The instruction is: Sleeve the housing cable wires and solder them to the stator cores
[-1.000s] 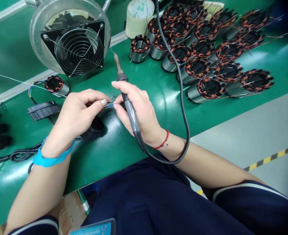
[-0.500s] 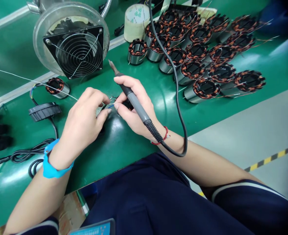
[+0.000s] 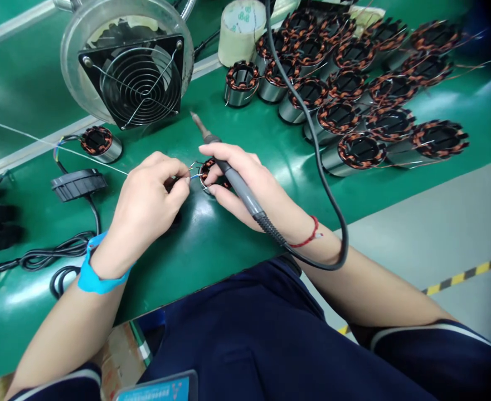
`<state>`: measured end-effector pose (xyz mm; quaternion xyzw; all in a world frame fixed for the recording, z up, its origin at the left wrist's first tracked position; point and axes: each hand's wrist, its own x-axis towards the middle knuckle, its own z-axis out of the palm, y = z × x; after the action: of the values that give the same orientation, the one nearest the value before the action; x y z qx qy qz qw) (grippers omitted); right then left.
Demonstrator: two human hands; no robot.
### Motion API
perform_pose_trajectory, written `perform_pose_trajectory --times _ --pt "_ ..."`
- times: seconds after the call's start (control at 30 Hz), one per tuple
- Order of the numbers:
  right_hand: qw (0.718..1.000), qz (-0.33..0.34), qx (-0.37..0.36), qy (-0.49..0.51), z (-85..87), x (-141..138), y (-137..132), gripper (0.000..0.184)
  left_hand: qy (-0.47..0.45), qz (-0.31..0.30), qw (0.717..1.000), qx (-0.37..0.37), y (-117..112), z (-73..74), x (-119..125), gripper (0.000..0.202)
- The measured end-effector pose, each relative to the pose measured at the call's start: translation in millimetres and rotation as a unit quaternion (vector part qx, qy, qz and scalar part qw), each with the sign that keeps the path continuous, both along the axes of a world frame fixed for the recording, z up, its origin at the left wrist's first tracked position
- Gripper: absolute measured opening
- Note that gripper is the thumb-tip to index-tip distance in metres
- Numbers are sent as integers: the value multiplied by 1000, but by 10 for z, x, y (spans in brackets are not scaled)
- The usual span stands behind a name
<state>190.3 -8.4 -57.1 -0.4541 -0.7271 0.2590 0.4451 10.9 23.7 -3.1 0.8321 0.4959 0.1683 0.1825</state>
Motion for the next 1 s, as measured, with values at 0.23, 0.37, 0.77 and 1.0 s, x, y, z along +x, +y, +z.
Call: perform_pose_trajectory --times 0.23,0.37,0.77,1.0 --pt "994 -82 7 -77 -47 -128 77 39 -6 10 1000 -20 70 -30 -22 12" --pt "994 -93 32 -55 -39 -87 11 40 2 14 999 -29 63 -18 -7 11" --pt "967 -187 133 107 -190 46 -519 21 5 10 1000 -13 24 -21 10 12" --pt "967 -188 108 135 -260 54 -568 18 19 17 1000 -16 27 -10 18 12"
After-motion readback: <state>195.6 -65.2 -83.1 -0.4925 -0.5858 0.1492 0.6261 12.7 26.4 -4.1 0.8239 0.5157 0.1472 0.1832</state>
